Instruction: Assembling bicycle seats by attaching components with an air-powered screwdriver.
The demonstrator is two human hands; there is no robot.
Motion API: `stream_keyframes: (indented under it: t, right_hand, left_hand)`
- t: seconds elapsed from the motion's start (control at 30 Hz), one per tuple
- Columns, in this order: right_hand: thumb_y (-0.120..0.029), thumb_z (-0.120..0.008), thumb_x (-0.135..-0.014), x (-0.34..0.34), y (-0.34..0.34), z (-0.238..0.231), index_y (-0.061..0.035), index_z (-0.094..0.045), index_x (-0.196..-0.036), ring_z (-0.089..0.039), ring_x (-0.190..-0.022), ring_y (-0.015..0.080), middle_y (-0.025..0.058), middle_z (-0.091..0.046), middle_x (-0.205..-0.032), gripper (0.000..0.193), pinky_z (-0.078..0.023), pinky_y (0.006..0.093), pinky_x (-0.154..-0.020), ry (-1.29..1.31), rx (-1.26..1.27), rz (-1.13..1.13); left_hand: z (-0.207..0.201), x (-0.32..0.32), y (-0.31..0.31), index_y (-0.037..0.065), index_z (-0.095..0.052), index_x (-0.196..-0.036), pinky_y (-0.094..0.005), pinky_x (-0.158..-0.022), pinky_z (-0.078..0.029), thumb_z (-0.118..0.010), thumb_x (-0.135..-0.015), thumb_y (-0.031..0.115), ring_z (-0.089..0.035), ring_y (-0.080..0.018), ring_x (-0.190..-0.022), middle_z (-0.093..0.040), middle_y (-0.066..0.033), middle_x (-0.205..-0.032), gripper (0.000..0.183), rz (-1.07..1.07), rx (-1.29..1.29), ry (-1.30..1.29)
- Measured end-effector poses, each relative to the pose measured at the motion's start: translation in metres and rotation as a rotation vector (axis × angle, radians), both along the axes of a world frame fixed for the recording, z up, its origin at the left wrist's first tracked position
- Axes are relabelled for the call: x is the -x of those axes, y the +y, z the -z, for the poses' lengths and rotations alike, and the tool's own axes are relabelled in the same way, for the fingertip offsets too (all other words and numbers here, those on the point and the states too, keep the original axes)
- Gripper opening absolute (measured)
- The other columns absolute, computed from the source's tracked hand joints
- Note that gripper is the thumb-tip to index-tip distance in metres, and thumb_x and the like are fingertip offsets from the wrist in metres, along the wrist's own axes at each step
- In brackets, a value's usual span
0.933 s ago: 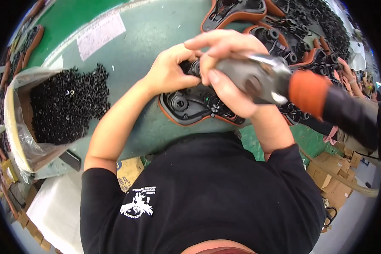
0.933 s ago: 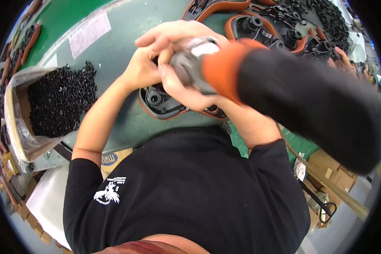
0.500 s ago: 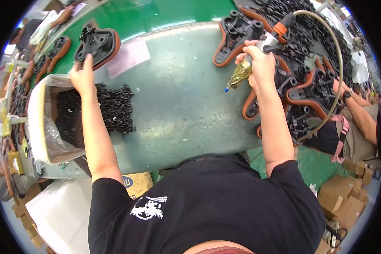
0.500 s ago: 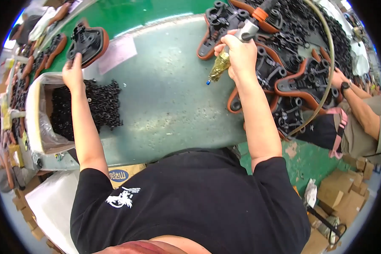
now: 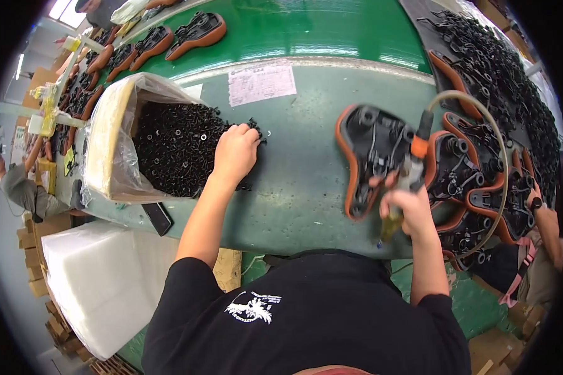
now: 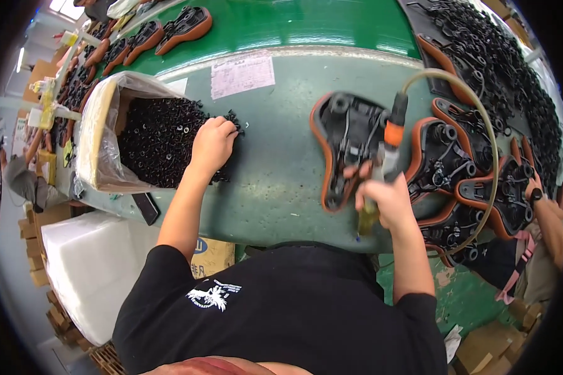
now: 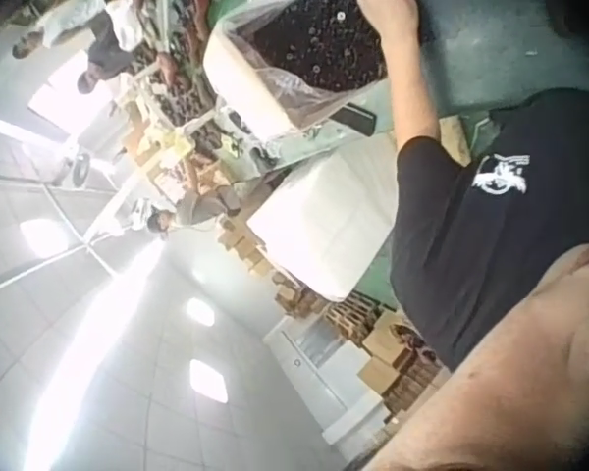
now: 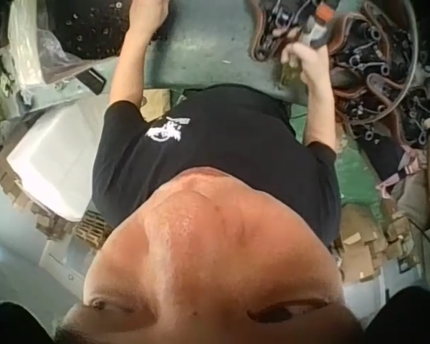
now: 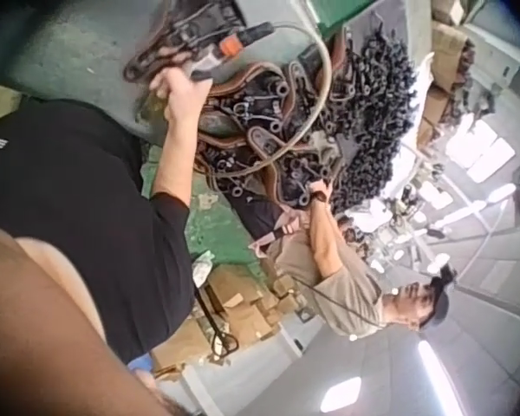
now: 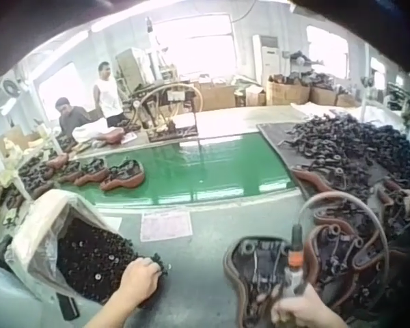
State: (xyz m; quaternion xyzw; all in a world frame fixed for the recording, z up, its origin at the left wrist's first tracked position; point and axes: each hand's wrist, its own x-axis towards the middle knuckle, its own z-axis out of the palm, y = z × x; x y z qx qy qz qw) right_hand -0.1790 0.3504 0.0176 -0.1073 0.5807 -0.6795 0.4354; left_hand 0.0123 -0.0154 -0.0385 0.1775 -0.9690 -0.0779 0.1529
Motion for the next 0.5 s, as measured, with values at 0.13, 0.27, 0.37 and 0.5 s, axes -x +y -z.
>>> stream_keyframes:
  t: [0.13, 0.27, 0.37, 0.5]
  right_hand:
    - [0.006, -0.059, -0.073, -0.026, 0.043, -0.014, 0.0006, -0.054, -0.100, -0.064, -0.053, 0.0209, 0.0242, -0.071, -0.105, 0.028, -0.052, 0.0334, -0.053, 0.006, -0.119, -0.089]
    - [0.009, -0.055, -0.072, -0.025, 0.059, -0.050, 0.0005, -0.054, -0.101, -0.065, -0.061, 0.0143, 0.0257, -0.070, -0.117, 0.031, -0.053, 0.0282, -0.057, 0.184, -0.157, -0.056]
    - [0.003, -0.061, -0.080, -0.019, 0.068, -0.075, -0.0019, -0.051, -0.109, -0.065, -0.065, 0.0157, 0.0351, -0.064, -0.128, 0.031, -0.054, 0.0302, -0.064, 0.266, 0.083, 0.011]
    - [-0.009, -0.062, -0.088, -0.023, 0.039, -0.093, -0.0065, -0.046, -0.122, -0.061, -0.066, 0.0179, 0.0287, -0.057, -0.129, 0.037, -0.052, 0.0379, -0.074, 0.523, 0.677, -0.015]
  left_hand:
    - [0.005, 0.007, 0.008, 0.006, -0.069, -0.091, -0.0457, -0.081, -0.053, -0.077, -0.085, 0.010, -0.062, -0.0349, -0.091, -0.064, -0.0120, -0.092, 0.011, 0.000, 0.001, 0.129]
    - [0.010, 0.014, 0.008, 0.006, -0.074, -0.089, -0.0464, -0.081, -0.053, -0.080, -0.084, 0.012, -0.063, -0.0360, -0.091, -0.064, -0.0125, -0.092, 0.010, 0.038, 0.029, 0.123]
    - [-0.003, 0.015, 0.015, 0.005, -0.076, -0.096, -0.0423, -0.084, -0.054, -0.079, -0.085, 0.008, -0.066, -0.0359, -0.095, -0.070, -0.0127, -0.101, 0.012, 0.048, 0.030, 0.208]
    - [-0.026, 0.011, 0.074, 0.002, -0.070, -0.103, -0.0337, -0.087, -0.056, -0.068, -0.098, 0.002, -0.071, -0.0208, -0.096, -0.076, -0.0092, -0.108, 0.006, -0.116, -0.973, 0.463]
